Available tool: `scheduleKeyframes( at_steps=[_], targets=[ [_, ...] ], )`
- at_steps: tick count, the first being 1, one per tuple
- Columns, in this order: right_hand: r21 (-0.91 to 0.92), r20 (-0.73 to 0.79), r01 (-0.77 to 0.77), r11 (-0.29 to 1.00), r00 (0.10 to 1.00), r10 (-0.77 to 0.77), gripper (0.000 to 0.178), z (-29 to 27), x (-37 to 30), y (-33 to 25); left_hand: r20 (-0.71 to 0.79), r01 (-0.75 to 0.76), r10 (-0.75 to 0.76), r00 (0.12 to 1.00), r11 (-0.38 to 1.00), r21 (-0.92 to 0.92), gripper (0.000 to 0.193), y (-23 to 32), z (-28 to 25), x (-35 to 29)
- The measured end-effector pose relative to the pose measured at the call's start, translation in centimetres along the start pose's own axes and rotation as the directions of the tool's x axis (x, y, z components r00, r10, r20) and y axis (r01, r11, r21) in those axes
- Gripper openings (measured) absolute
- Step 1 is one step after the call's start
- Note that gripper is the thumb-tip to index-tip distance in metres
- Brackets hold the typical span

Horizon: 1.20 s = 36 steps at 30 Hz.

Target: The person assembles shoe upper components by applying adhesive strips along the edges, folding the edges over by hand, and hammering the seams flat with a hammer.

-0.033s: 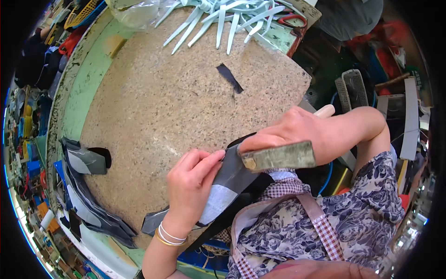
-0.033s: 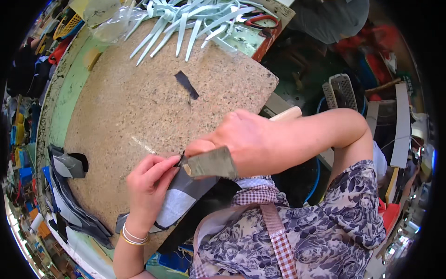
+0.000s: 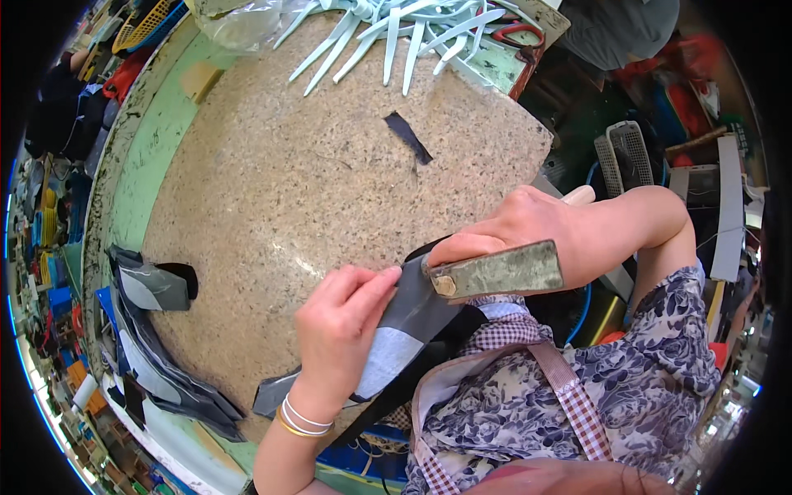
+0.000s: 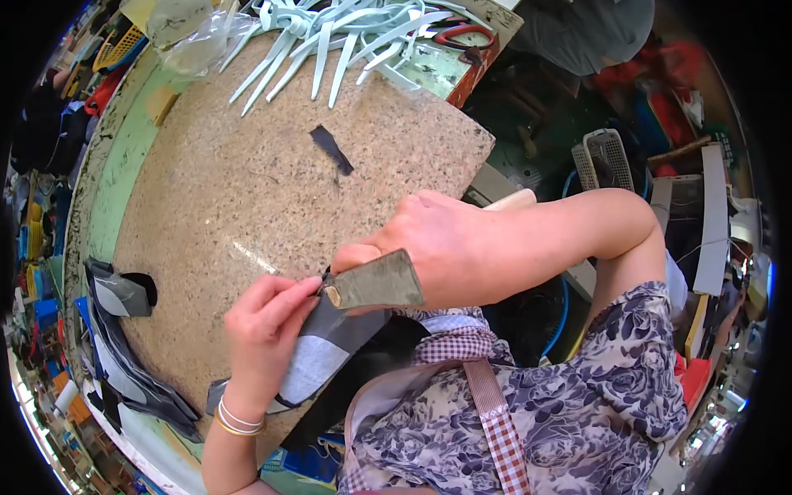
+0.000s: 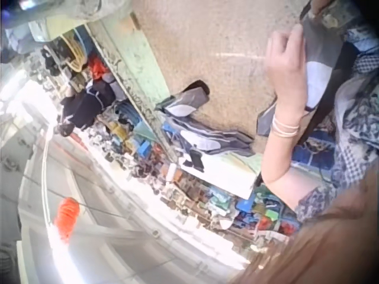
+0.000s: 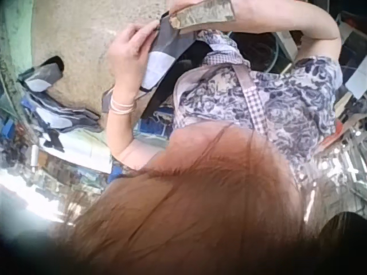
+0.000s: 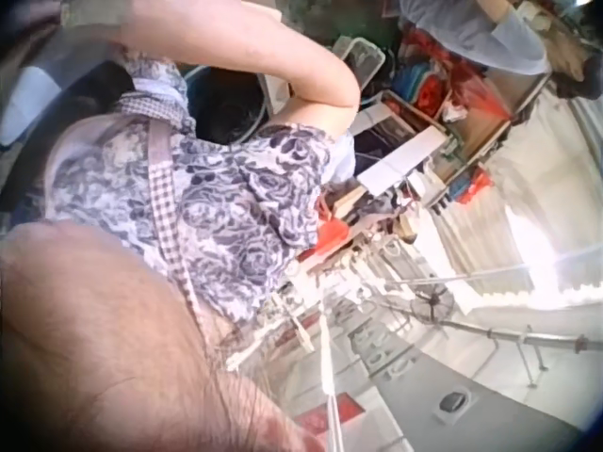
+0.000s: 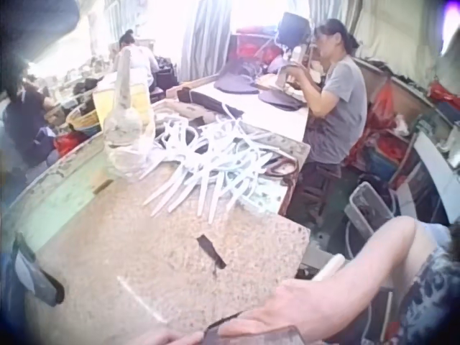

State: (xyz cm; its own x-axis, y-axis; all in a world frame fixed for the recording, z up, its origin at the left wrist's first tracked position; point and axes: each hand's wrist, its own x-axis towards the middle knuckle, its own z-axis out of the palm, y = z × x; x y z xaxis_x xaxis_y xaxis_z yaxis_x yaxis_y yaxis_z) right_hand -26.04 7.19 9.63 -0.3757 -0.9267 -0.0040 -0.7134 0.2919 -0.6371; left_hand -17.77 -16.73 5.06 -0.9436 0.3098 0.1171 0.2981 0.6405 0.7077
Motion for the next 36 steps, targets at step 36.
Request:
scheduleKeyframes(
  at_steps=[36],
  targets=[
    [-0.064,0.232,0.178,0.982,0.960,-0.159,0.032,0.7,3.0,-1.3,-0.064,0.026,-0.008,0.998,0.960,0.278,0.032,3.4,0.8,-4.3]
  ],
)
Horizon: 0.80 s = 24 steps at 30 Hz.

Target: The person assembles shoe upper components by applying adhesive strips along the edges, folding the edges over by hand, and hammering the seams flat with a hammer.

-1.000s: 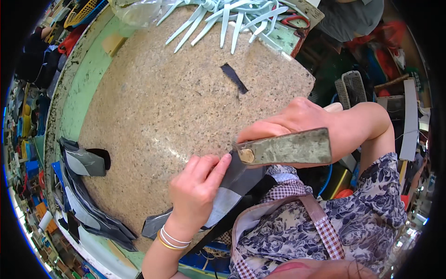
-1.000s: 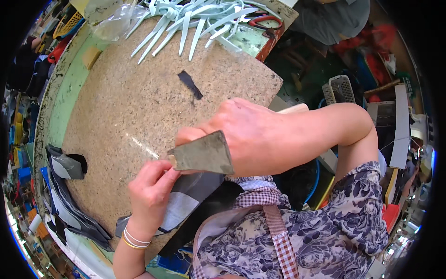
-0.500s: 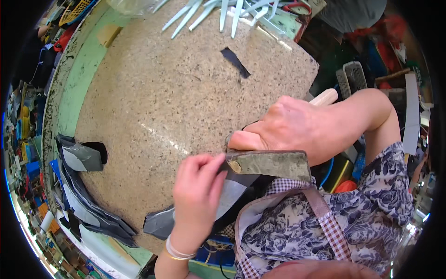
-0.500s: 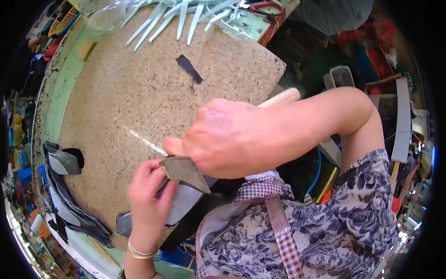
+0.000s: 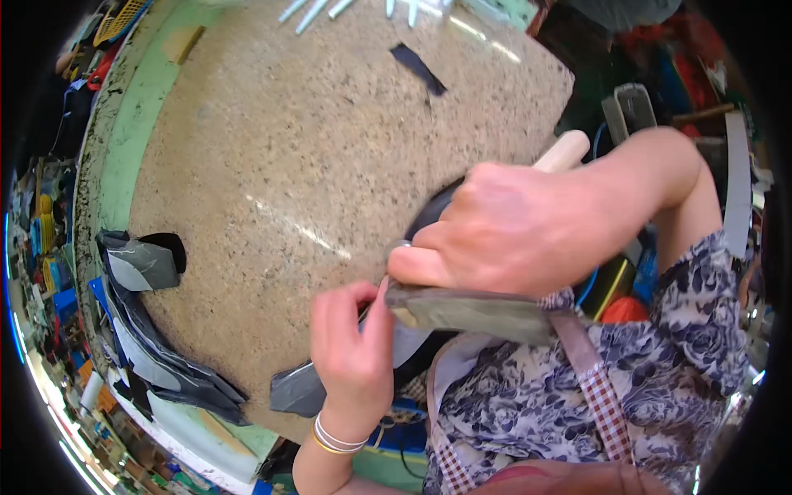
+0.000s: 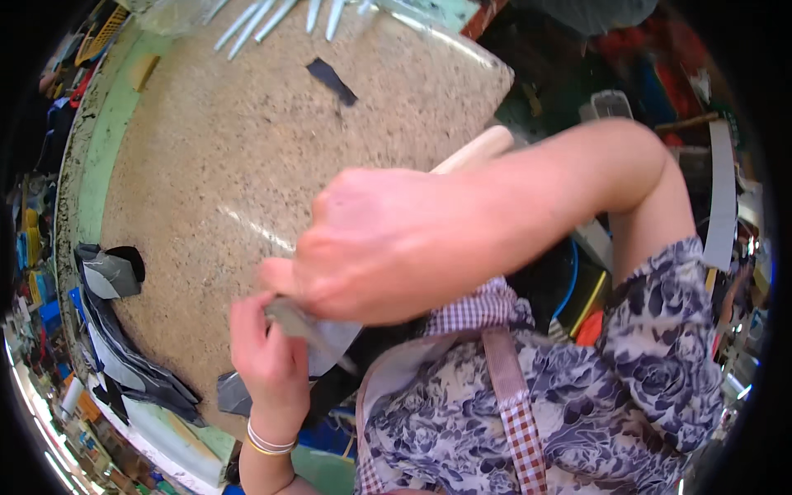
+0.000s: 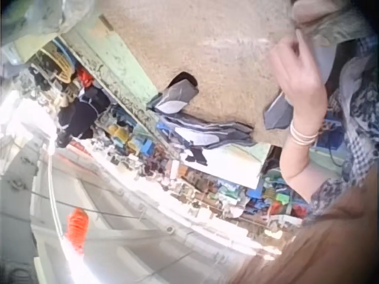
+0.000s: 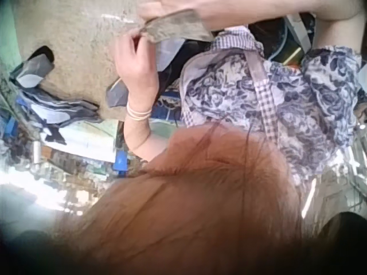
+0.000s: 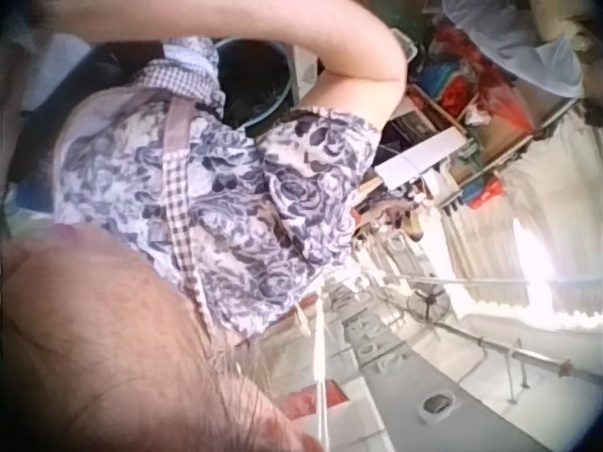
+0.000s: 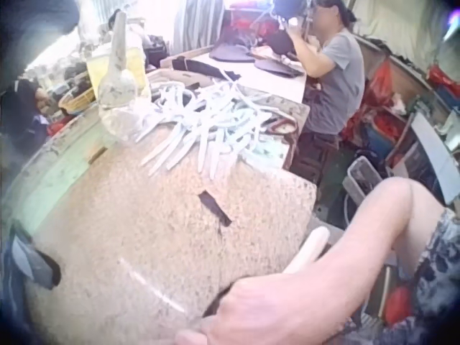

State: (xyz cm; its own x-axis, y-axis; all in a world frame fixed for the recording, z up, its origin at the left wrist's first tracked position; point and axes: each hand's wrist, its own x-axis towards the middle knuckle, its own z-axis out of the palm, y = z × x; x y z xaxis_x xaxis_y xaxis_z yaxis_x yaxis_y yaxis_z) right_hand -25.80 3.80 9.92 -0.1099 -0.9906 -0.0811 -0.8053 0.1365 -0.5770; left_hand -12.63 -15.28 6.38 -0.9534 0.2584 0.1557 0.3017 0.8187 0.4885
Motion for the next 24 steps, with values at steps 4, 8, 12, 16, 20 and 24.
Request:
scheduleKeyframes(
  at_steps=[4,8,12,16,20,24],
  targets=[
    [-0.036,0.013,-0.021,0.999,1.000,0.022,0.031,0.4,-0.6,0.3,0.239,0.361,-0.289,0.927,0.860,-0.360,0.033,-1.9,-1.1,-0.3],
    [-0.058,0.010,-0.052,0.997,0.999,0.053,0.035,0.6,-0.3,-0.1,-0.013,0.075,-0.074,0.997,0.996,0.040,0.027,-0.3,0.2,-1.0],
    [-0.055,-0.096,-0.014,0.998,0.995,0.009,0.033,0.9,-0.4,0.1,0.018,0.241,-0.245,0.969,0.931,-0.275,0.023,-1.7,-0.1,-1.8],
    [-0.079,-0.085,-0.010,0.997,0.996,0.003,0.035,0.7,-0.1,-0.3,-0.106,0.047,-0.048,0.993,0.999,-0.019,0.024,-1.3,0.7,-2.7],
    [-0.027,0.014,0.093,0.995,0.996,-0.092,0.041,1.0,1.2,-0.1,-0.036,0.003,0.000,0.999,0.997,0.071,0.027,-1.0,-0.1,-1.7],
    [-0.032,0.027,0.024,0.999,0.999,-0.023,0.049,1.8,0.8,0.0,0.125,0.332,-0.307,0.943,0.875,-0.352,0.029,-2.4,-1.1,-3.7]
  ],
)
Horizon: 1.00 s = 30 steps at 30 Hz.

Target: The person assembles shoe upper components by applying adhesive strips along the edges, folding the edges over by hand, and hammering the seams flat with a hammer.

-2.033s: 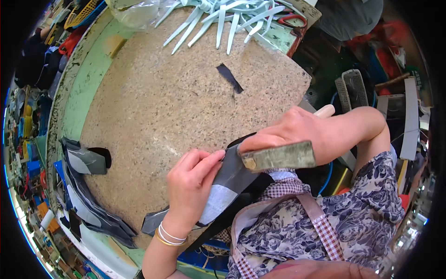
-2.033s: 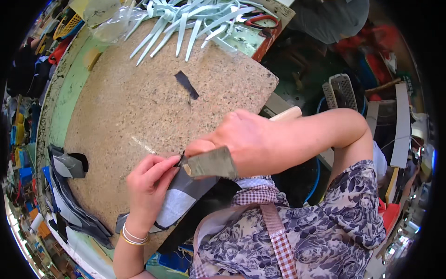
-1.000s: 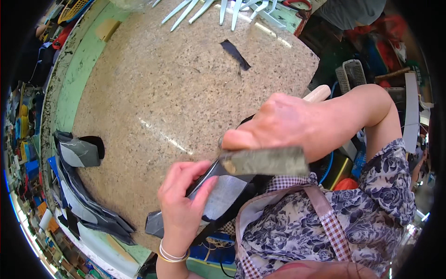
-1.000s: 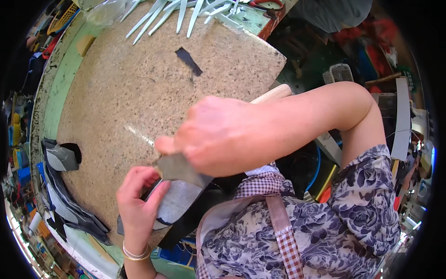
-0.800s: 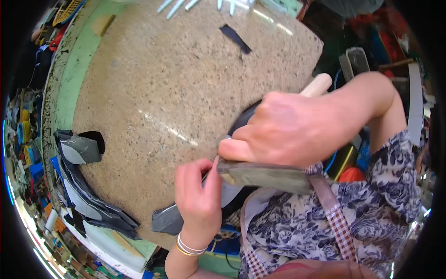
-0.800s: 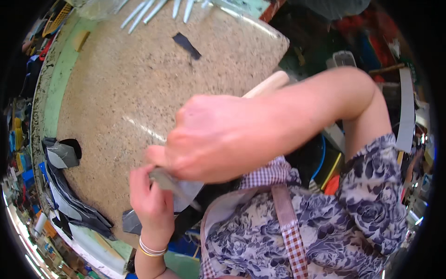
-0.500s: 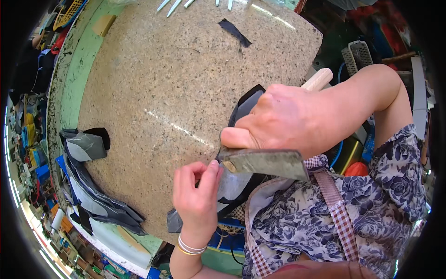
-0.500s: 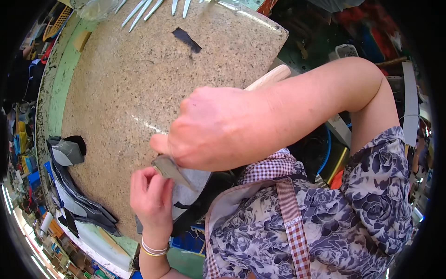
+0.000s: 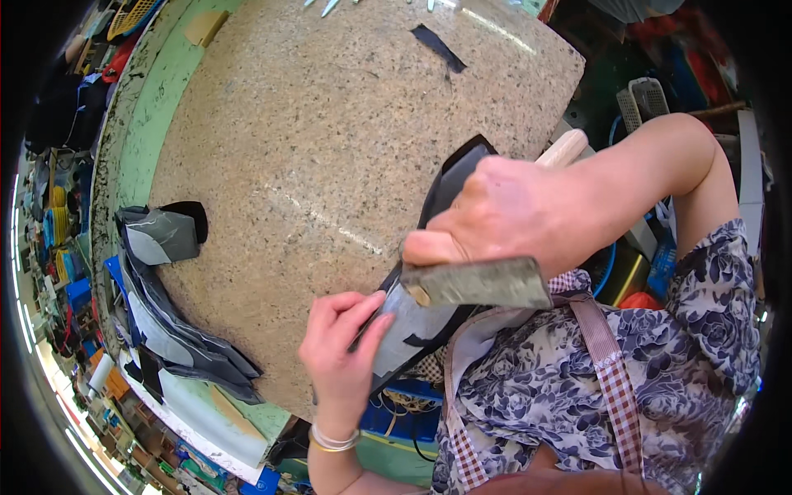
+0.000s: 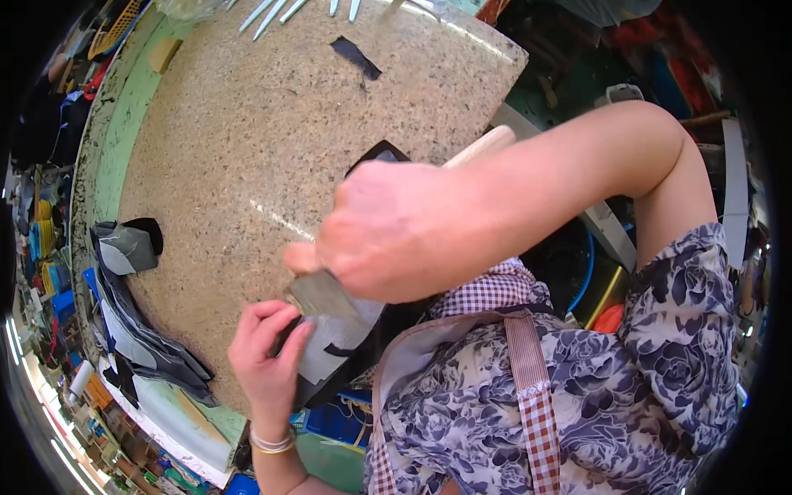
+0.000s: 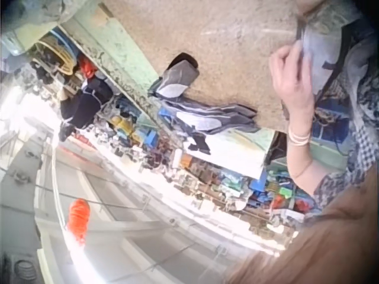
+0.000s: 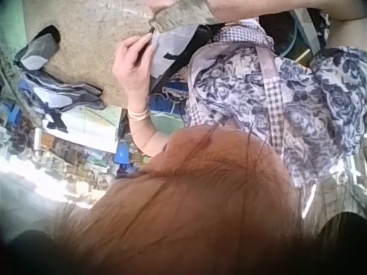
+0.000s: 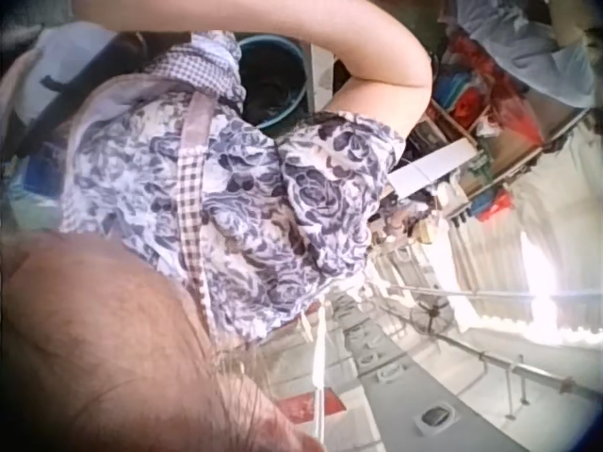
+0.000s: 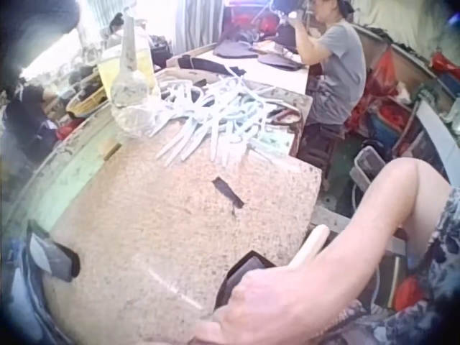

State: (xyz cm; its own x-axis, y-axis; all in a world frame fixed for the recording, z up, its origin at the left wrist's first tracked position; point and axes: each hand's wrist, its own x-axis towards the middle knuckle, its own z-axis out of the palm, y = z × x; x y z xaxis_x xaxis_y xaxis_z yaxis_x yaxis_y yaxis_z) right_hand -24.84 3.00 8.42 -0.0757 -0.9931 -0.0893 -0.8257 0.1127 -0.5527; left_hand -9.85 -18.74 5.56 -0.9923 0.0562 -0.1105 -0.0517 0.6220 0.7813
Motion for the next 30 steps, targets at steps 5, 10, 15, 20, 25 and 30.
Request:
scheduleKeyframes(
  at_steps=[5,10,15,20,25,30],
  targets=[
    [-0.042,-0.071,0.009,0.999,0.997,-0.012,0.048,-0.9,1.4,-2.0,-0.090,-0.248,0.300,0.950,0.895,0.371,0.032,0.6,0.8,-1.1],
    [-0.190,0.016,-0.102,0.977,0.994,0.107,0.042,-0.6,2.0,-2.5,-0.075,-0.141,0.151,0.986,0.982,0.123,0.025,-0.8,0.0,-1.7],
    [-0.147,-0.139,0.028,0.989,0.989,-0.049,0.036,0.3,2.9,-3.4,-0.079,-0.282,0.322,0.943,0.905,0.319,0.019,-0.7,0.0,-2.5],
    [-0.096,-0.044,0.053,0.994,0.997,-0.058,0.040,-0.7,2.4,-3.5,-0.096,-0.286,0.328,0.940,0.908,0.308,0.020,-1.3,0.7,-2.8],
    [-0.071,0.080,0.012,0.997,0.997,-0.006,0.042,-0.2,3.5,-3.5,-0.050,-0.050,0.051,0.997,0.998,0.032,0.023,-1.8,-1.0,-3.7],
    [-0.096,-0.082,0.135,0.986,0.986,-0.143,0.039,1.4,5.3,-4.5,-0.110,-0.316,0.390,0.914,0.855,0.411,0.025,-2.6,-0.1,-5.4]
  ],
)
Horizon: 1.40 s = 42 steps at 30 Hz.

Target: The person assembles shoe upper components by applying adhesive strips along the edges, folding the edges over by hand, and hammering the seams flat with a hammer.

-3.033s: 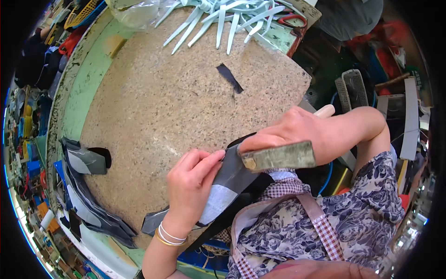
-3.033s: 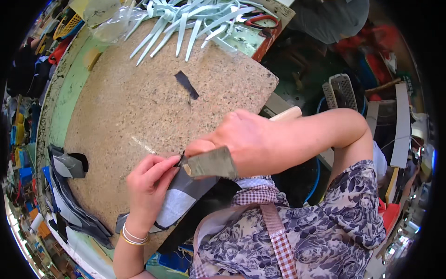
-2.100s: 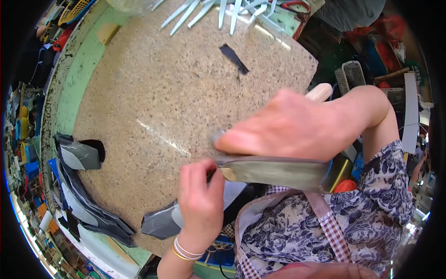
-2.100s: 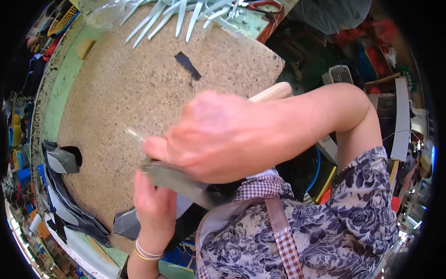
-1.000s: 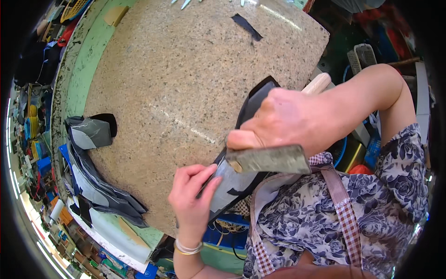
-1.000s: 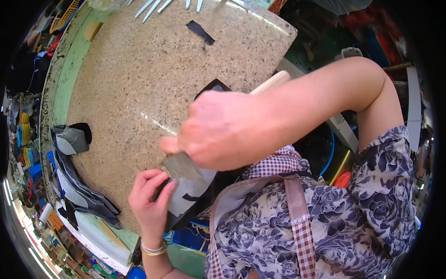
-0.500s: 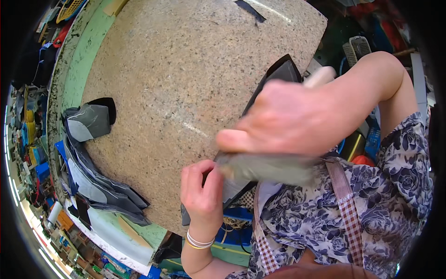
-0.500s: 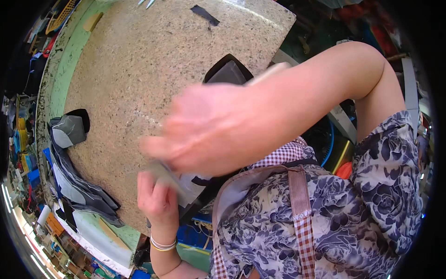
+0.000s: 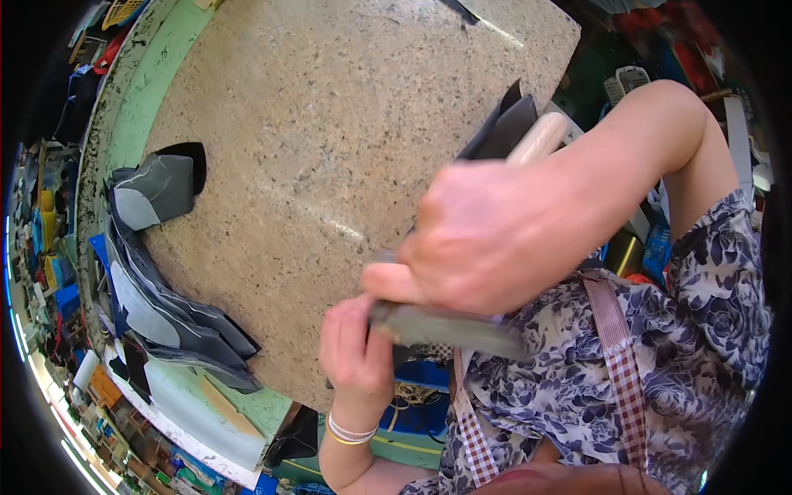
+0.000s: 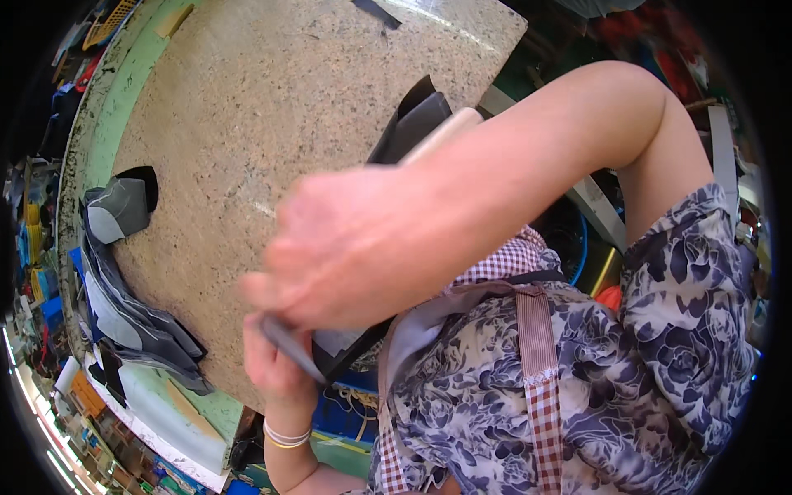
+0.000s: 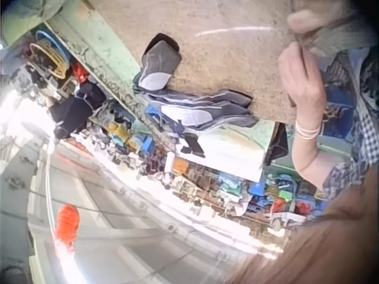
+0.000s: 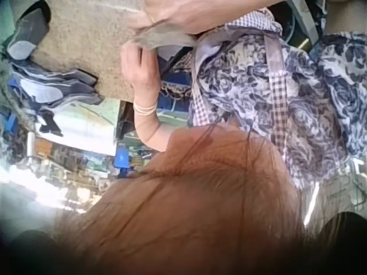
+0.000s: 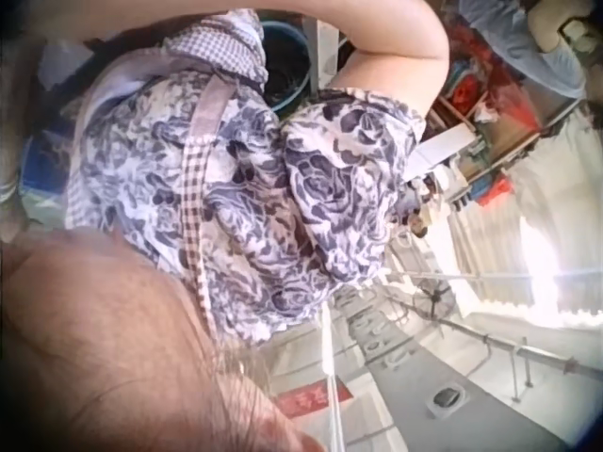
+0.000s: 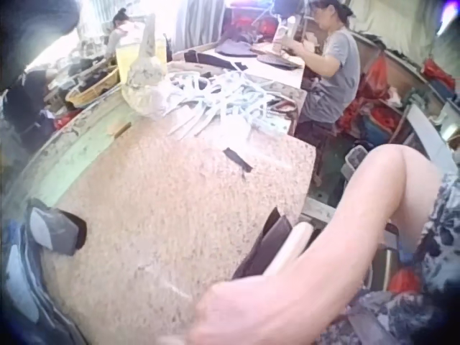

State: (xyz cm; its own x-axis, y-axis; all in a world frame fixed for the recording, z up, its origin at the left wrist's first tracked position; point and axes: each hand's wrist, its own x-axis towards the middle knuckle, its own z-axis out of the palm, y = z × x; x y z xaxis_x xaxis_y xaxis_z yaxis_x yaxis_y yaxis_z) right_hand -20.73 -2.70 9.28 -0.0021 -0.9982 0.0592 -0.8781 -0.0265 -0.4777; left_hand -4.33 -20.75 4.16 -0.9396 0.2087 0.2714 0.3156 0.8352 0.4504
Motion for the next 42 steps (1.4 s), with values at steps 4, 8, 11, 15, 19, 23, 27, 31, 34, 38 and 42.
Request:
scheduleKeyframes(
  at_steps=[4,8,11,15,19,23,27,31,34,38,42],
  targets=[
    [-0.067,0.138,-0.042,0.997,0.989,0.051,0.028,-0.7,0.5,0.5,0.133,0.247,-0.222,0.966,0.943,-0.223,0.021,-1.4,-1.4,0.2],
    [-0.077,-0.093,0.024,0.997,0.995,-0.031,0.029,-0.6,2.1,-2.0,-0.018,0.012,-0.013,1.000,0.998,-0.056,0.017,-1.6,-1.6,-1.8],
    [-0.025,0.174,0.074,0.997,0.982,-0.069,0.028,0.4,2.4,-1.2,0.109,0.076,-0.054,0.993,0.975,-0.208,0.016,-2.6,-1.8,-0.7],
    [-0.228,-0.101,-0.057,0.972,0.994,0.034,0.030,-0.4,2.4,-1.4,-0.076,0.082,-0.106,0.991,0.959,-0.270,0.017,-0.5,0.9,-0.3],
    [0.053,0.219,-0.083,0.995,0.973,0.070,0.034,-0.3,0.9,0.5,0.034,0.053,-0.049,0.998,0.986,-0.160,0.020,-0.8,-0.5,0.5],
    [-0.125,-0.171,0.007,0.992,0.985,-0.028,0.035,-1.0,0.8,0.3,-0.041,0.062,-0.071,0.997,0.981,-0.186,0.026,-0.7,0.2,0.4],
    [0.056,0.191,0.103,0.993,0.975,-0.112,0.032,0.2,0.4,0.7,0.020,0.137,-0.136,0.991,0.976,-0.170,0.024,0.3,-0.3,0.4],
    [0.062,-0.067,0.045,0.997,0.997,-0.041,0.030,0.9,1.2,0.4,-0.083,0.152,-0.166,0.983,0.977,-0.147,0.026,0.5,0.3,-2.1],
    [0.082,0.164,0.104,0.991,0.980,-0.116,0.034,1.8,1.8,-1.0,-0.180,0.205,-0.203,0.962,0.979,-0.006,0.028,1.9,0.8,-3.2],
    [0.121,0.223,0.060,0.991,0.971,-0.086,0.034,1.3,2.4,-0.4,-0.348,0.305,-0.320,0.881,0.947,-0.099,0.029,1.9,2.2,-3.8],
    [-0.011,-0.063,0.151,0.988,0.986,-0.152,0.028,-0.6,2.7,-1.7,-0.398,0.388,-0.253,0.882,0.868,0.309,0.017,4.7,3.1,-2.4]
  ],
)
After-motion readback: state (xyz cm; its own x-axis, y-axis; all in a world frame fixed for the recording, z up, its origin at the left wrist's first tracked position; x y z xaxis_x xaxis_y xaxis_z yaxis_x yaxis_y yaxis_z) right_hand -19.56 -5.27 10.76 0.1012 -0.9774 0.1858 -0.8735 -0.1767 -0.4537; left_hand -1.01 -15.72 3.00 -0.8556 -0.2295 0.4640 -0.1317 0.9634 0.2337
